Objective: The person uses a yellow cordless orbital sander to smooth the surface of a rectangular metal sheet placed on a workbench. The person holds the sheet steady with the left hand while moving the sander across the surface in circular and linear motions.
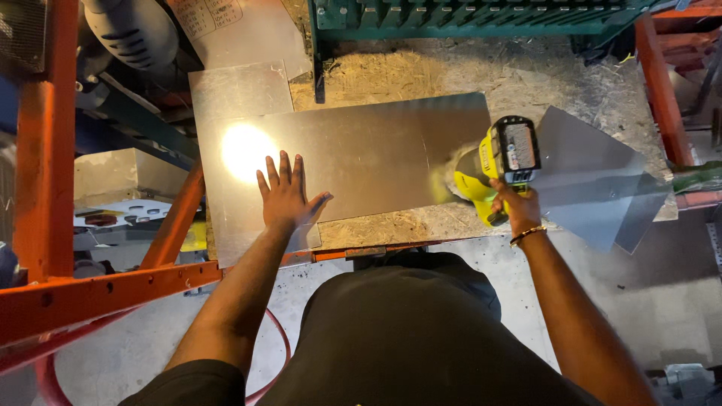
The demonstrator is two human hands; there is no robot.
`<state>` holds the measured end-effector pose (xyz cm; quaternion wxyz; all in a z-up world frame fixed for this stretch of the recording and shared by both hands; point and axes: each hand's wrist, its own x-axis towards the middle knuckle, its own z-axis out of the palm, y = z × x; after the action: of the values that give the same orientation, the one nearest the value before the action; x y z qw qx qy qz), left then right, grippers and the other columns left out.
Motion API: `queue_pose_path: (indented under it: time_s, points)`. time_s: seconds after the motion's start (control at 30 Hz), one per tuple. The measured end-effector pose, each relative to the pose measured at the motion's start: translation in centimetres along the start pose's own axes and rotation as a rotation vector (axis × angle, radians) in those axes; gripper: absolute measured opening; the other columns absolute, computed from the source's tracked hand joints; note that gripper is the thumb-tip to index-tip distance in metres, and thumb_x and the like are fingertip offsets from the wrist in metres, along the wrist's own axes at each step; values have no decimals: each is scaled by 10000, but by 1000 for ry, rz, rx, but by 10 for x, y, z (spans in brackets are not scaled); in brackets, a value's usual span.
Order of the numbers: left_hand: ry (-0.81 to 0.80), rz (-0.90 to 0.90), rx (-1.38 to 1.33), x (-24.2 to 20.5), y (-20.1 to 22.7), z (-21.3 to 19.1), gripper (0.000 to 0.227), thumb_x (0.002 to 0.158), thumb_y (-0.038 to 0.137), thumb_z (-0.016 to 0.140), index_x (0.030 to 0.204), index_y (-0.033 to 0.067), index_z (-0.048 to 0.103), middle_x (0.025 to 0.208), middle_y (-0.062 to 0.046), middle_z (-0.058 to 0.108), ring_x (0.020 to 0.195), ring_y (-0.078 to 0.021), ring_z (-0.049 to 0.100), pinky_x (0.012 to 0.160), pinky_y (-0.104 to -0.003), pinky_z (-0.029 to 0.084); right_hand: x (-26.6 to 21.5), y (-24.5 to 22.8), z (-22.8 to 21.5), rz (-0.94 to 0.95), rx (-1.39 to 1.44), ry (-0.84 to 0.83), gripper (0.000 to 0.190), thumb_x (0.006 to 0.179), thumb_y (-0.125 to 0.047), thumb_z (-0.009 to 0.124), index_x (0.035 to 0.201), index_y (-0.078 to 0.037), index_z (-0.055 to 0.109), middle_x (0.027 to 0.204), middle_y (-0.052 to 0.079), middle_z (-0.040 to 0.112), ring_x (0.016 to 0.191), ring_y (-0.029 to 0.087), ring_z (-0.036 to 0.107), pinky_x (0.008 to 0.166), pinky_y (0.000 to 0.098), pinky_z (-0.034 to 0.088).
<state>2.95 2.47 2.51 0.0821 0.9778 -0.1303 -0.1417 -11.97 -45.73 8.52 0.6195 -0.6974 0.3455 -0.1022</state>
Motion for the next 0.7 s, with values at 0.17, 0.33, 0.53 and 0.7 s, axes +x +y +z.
queue_pose_path:
  time_s: [0.17,0.33,0.53,0.7]
  points:
    - [4,4,15,-1,-1,-1,1202,1043,994,393,1915,197,172,1984,-180,74,1811,-489,-33,1421,-723,-20,16,57,1,5,-64,-143,365,964,-378,964,844,-74,802,576,85,584,564,180,665,644,307,536]
    - [10,9,10,0,-4,4,1210,1037,1003,383,1914,194,179,1981,-188,88,1811,-495,-25,1421,-727,-16,-36,-5,40,3,-28,-194,393,942,-328,999,762,-60,774,541,116,611,518,198,683,590,331,568]
    - [15,5,15,-6,0,3,1219,1033,995,406,1915,186,175,1975,-207,91,1805,-513,-24,1409,-740,-31,-17,42,63,21,13,-293,396,928,-310,1009,749,-75,746,521,85,610,482,162,659,528,307,550]
    - [42,4,14,-16,0,10,1207,1037,983,416,1917,190,180,1973,-214,115,1805,-519,-4,1402,-747,-37,-26,32,82,46,-7,-359,351,894,-297,1028,796,-83,769,538,85,632,487,161,669,511,315,555]
